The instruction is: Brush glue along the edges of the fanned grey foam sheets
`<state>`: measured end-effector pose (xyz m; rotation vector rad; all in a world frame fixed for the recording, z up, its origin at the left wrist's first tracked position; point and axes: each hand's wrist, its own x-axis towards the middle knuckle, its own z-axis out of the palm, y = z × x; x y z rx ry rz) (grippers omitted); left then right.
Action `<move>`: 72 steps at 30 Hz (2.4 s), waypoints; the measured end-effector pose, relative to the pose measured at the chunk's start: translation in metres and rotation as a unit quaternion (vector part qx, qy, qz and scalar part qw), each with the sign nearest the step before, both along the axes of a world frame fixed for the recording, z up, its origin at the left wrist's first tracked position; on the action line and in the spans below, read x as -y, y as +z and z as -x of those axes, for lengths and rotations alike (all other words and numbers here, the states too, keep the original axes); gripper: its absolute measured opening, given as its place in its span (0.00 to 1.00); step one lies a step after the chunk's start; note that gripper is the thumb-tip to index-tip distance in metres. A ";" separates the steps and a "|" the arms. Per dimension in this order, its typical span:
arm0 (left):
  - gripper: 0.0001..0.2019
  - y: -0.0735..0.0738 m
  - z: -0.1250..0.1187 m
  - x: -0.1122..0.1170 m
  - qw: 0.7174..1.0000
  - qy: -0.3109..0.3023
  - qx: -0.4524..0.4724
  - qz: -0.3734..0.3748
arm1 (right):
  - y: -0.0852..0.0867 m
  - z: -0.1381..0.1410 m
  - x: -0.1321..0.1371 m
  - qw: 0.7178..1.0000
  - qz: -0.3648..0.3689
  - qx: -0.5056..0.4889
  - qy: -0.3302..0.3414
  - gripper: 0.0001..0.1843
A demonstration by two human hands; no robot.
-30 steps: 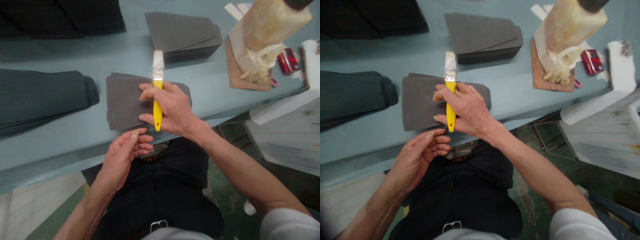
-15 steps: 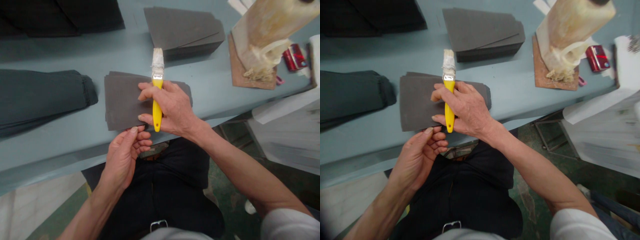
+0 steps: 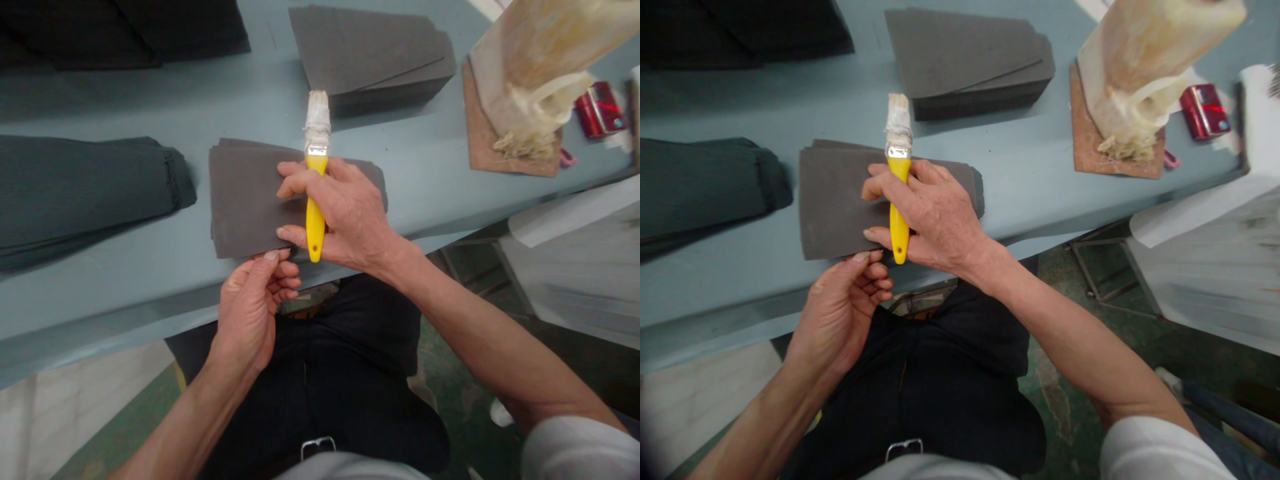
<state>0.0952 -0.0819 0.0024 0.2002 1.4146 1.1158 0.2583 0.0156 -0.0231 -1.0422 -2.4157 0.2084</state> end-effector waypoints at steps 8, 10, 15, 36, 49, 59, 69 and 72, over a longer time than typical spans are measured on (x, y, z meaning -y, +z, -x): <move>0.23 -0.002 0.001 0.003 0.999 -0.026 -0.038 -0.008 | 0.000 0.000 0.000 1.000 0.018 -0.006 -0.002 0.29; 0.23 -0.003 0.002 0.004 0.999 -0.028 -0.043 -0.011 | 0.001 0.000 0.000 1.000 0.016 -0.006 -0.001 0.29; 0.28 -0.007 0.004 0.007 0.999 -0.030 -0.040 -0.021 | 0.000 0.000 0.001 1.000 0.003 -0.007 0.000 0.27; 0.32 0.002 0.004 0.000 0.999 -0.032 -0.021 0.001 | 0.007 0.001 0.002 0.999 0.045 -0.001 0.000 0.25; 0.28 0.001 -0.001 -0.001 0.997 -0.011 -0.068 -0.023 | 0.005 0.001 0.002 1.000 0.016 -0.002 0.002 0.25; 0.20 -0.010 -0.001 0.004 0.993 -0.023 -0.096 -0.066 | 0.004 -0.001 0.001 1.000 0.019 0.003 -0.007 0.27; 0.14 -0.013 0.005 0.013 0.985 -0.071 -0.120 -0.105 | 0.003 0.000 0.001 1.000 0.013 -0.002 -0.004 0.26; 0.14 -0.010 0.017 0.027 0.948 -0.126 -0.248 -0.152 | 0.004 0.001 0.003 1.000 0.011 0.002 -0.014 0.27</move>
